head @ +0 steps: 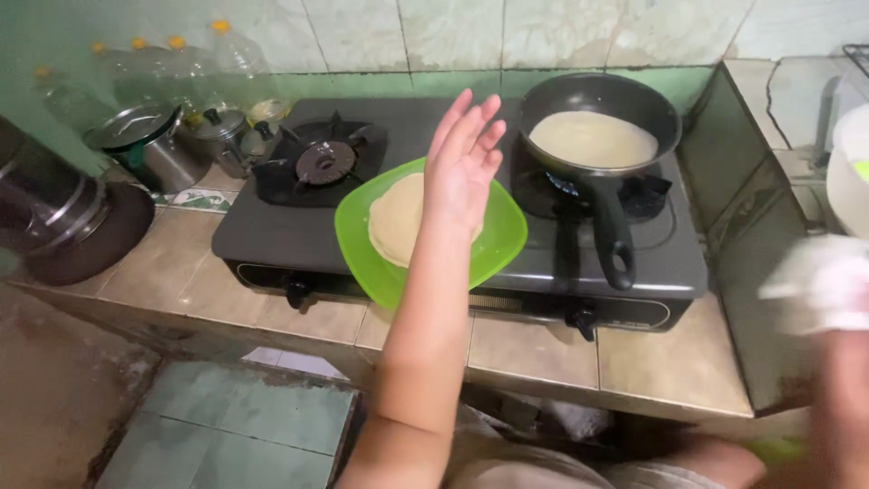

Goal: Stirring batter in a bowl and cooking thin pancakes on a gas stove.

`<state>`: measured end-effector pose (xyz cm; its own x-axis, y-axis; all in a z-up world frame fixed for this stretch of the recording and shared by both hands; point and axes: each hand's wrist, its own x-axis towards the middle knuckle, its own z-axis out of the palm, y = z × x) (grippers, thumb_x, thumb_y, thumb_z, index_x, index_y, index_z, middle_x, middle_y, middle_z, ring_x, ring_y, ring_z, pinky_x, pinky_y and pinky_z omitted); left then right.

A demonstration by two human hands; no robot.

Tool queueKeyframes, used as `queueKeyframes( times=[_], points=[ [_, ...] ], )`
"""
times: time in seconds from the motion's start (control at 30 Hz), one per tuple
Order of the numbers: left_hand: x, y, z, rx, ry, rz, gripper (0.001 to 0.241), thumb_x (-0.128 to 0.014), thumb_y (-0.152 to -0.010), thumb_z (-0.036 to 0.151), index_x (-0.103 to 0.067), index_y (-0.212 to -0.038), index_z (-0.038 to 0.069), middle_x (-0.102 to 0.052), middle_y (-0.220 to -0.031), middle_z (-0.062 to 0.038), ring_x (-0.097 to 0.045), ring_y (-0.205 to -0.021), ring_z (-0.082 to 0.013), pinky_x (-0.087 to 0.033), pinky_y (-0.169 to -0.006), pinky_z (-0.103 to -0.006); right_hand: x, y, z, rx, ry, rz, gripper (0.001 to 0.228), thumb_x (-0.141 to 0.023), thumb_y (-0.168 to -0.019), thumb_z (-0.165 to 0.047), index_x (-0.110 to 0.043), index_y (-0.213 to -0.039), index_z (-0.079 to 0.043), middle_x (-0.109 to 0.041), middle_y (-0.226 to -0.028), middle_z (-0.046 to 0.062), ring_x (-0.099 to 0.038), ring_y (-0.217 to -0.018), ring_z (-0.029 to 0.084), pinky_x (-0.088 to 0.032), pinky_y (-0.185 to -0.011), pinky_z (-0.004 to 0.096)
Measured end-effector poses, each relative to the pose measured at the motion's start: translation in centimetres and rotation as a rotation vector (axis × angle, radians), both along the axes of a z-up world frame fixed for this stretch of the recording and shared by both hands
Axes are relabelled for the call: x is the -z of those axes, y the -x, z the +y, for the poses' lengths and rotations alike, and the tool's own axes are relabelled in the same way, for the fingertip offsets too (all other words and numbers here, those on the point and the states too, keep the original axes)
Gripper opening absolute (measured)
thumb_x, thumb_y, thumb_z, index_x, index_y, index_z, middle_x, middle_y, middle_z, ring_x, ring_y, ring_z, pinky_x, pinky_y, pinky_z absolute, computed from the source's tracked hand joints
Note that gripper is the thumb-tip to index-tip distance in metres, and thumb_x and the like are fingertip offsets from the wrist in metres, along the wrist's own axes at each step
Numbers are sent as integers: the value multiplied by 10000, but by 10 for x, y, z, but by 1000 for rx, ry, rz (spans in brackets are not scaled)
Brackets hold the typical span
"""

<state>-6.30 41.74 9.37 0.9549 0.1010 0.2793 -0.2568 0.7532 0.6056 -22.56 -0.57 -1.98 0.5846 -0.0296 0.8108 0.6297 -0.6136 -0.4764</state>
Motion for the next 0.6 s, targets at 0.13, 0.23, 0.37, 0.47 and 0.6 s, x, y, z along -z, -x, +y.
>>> queueKeyframes(
  times=[0.13, 0.23, 0.37, 0.47, 0.6],
  points=[
    [3, 11, -20, 101, 181, -134, 565, -646, -1008, 182, -430, -1524, 104, -635, -1353, -89, -647, -1051, -166, -503, -801, -292, -113, 51, 165, -78, 165, -170, 417, -708, -732, 72, -732, -1107, -110, -695, -1245, 139, -697, -1150, 273, -559, -983, 394],
    [8, 23, -33, 65, 201, -180, 592, -628, -1028, 161, -385, -1567, 124, -619, -1368, -79, -640, -1087, -165, -509, -832, -288, -123, 29, 222, -377, 295, -142, 536, -809, -764, -65, -691, -1268, -202, -643, -1316, 76, -652, -1109, 302, -511, -923, 395],
    [10, 36, -50, -71, 115, -226, 637, -629, -1032, 137, -329, -1593, 138, -617, -1377, -111, -637, -1089, -170, -505, -824, -282, -111, 14, 266, -478, 329, -166, 585, -819, -741, -101, -665, -1305, -130, -617, -1321, 123, -608, -1087, 328, -500, -923, 435],
    [13, 35, -52, -295, -64, -283, 677, -646, -1033, 97, -300, -1614, 131, -621, -1391, -172, -641, -1101, -188, -497, -815, -278, -96, 20, 275, -395, 552, -134, 604, -800, -701, -68, -661, -1288, -55, -616, -1283, 149, -582, -1026, 349, -519, -883, 430],
    [18, 36, -39, -349, -184, -345, 713, -658, -1028, 70, -272, -1621, 161, -597, -1430, -182, -636, -1152, -201, -508, -862, -294, -75, 35, 267, -443, 406, -67, 503, -792, -751, -91, -669, -1231, -2, -642, -1170, 162, -614, -975, 360, -542, -855, 416]
  ],
)
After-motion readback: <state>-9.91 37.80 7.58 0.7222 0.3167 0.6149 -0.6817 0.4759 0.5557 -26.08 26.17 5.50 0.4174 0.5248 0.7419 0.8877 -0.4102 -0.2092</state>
